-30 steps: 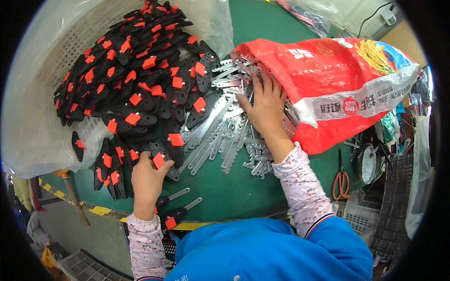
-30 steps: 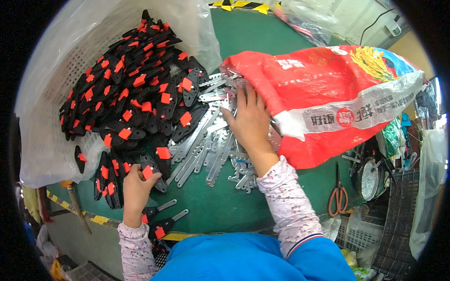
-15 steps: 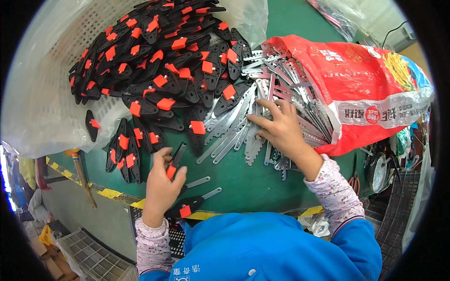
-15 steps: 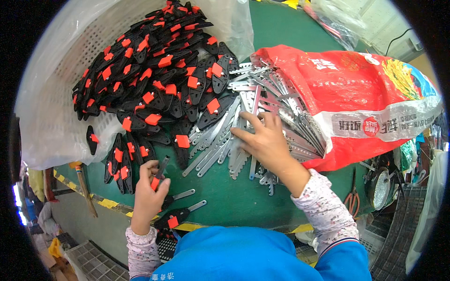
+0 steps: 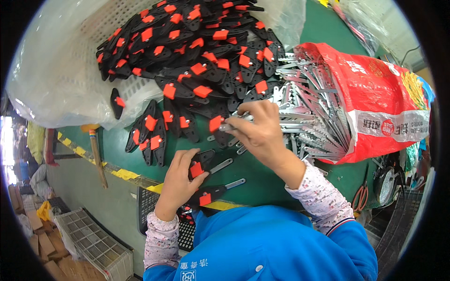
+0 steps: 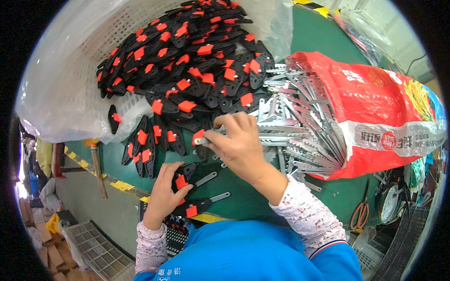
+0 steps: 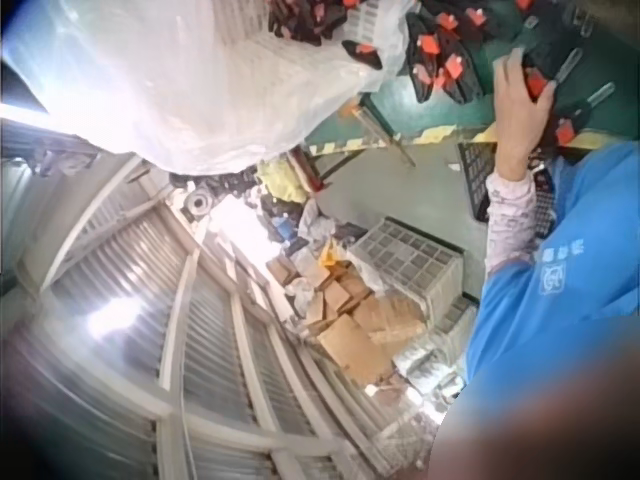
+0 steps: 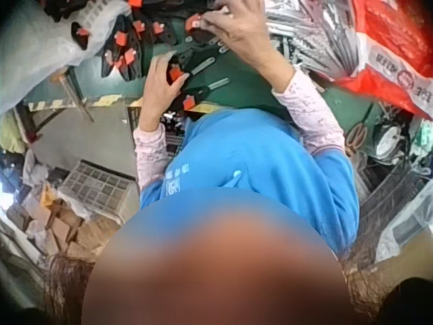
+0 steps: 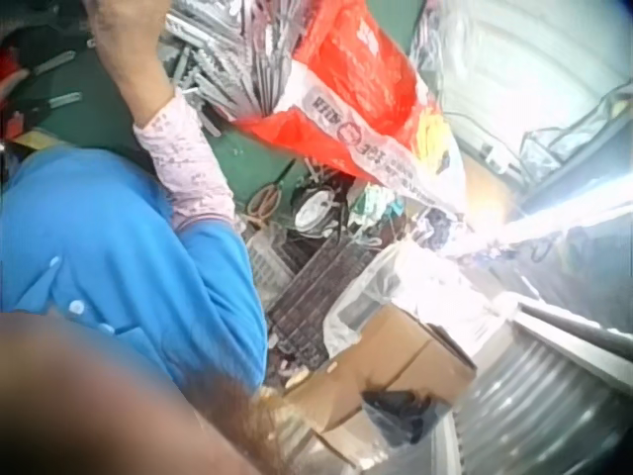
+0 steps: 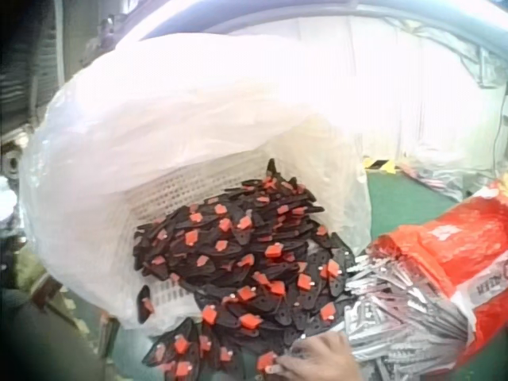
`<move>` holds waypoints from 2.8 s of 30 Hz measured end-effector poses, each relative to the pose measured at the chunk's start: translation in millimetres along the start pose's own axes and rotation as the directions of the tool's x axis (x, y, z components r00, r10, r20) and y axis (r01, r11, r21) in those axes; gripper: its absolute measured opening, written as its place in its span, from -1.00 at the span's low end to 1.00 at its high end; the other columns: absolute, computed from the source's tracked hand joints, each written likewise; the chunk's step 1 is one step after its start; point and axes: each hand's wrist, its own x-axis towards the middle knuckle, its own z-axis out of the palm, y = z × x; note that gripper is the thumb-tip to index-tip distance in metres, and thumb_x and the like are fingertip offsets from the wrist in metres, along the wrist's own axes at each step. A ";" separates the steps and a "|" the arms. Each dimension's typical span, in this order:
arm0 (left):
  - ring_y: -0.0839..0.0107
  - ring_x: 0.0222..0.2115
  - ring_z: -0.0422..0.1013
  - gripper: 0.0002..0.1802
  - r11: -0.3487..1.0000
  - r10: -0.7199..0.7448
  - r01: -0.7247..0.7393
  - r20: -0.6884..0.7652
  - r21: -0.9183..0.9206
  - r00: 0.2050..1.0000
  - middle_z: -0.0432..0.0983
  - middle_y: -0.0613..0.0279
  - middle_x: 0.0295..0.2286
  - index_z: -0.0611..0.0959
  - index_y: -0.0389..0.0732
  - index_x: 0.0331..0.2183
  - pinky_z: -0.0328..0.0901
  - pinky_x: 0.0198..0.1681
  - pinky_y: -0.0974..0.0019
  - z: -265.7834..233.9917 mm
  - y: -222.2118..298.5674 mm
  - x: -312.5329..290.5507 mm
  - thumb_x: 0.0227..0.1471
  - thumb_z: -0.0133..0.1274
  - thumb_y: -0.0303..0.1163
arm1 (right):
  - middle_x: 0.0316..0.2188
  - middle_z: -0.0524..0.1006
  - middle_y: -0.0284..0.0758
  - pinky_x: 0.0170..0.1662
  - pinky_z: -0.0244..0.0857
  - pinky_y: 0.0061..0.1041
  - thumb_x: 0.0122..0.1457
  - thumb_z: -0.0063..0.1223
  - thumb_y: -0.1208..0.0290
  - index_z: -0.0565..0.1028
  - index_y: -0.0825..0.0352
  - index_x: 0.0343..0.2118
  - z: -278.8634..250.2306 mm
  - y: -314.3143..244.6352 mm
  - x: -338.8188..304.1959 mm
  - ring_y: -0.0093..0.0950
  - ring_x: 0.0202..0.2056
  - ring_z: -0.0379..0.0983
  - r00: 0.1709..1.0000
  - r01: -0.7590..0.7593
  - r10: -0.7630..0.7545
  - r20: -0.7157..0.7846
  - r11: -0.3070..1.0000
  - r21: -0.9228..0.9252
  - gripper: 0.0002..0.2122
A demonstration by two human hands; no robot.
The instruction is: The person repeatedly picks up black plastic clips with red inserts and metal serrated strips from a green workbench. They insert the metal strips into the clips by hand and place the assembled units into a white basket. The process continues throughout the clip with no other tools used.
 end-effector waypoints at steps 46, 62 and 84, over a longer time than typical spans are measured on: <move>0.02 -0.10 0.42 -0.46 0.965 0.171 -0.177 0.048 0.194 0.984 0.51 0.03 -0.19 0.69 -0.29 -0.06 0.34 -0.01 0.05 -6.8 -7.3 -7.0 0.00 0.39 -0.16 | -0.39 0.56 -0.24 -0.38 0.49 -0.31 0.10 0.38 0.13 0.42 0.43 0.22 31.4 -32.8 -34.6 -0.23 -0.36 0.58 0.930 -0.168 0.228 0.289 0.961 -0.219 -0.31; 0.06 -0.10 0.44 -0.32 0.997 0.073 -0.062 -0.244 0.050 0.967 0.41 0.01 -0.11 0.51 -0.26 0.17 0.37 0.02 0.12 -0.2 1.4 11.1 -0.04 0.25 -0.53 | -0.27 0.54 -0.36 -0.02 0.31 -0.29 0.05 0.22 0.44 0.64 0.23 -0.35 6.1 59.4 -11.4 -0.32 -0.12 0.45 0.957 0.086 -0.030 0.289 0.980 -0.180 -0.91; 0.03 -0.17 0.48 -0.27 0.910 0.308 -0.217 -0.227 0.353 0.924 0.55 -0.02 -0.13 0.56 -0.35 0.10 0.41 -0.07 0.10 -0.1 -10.1 4.6 -0.12 0.45 -0.37 | -0.37 0.50 -0.33 -0.06 0.27 -0.28 0.01 0.40 0.28 0.53 0.26 -0.19 7.0 -26.2 3.2 -0.28 -0.23 0.48 0.944 0.118 -0.106 0.312 0.993 -0.020 -0.66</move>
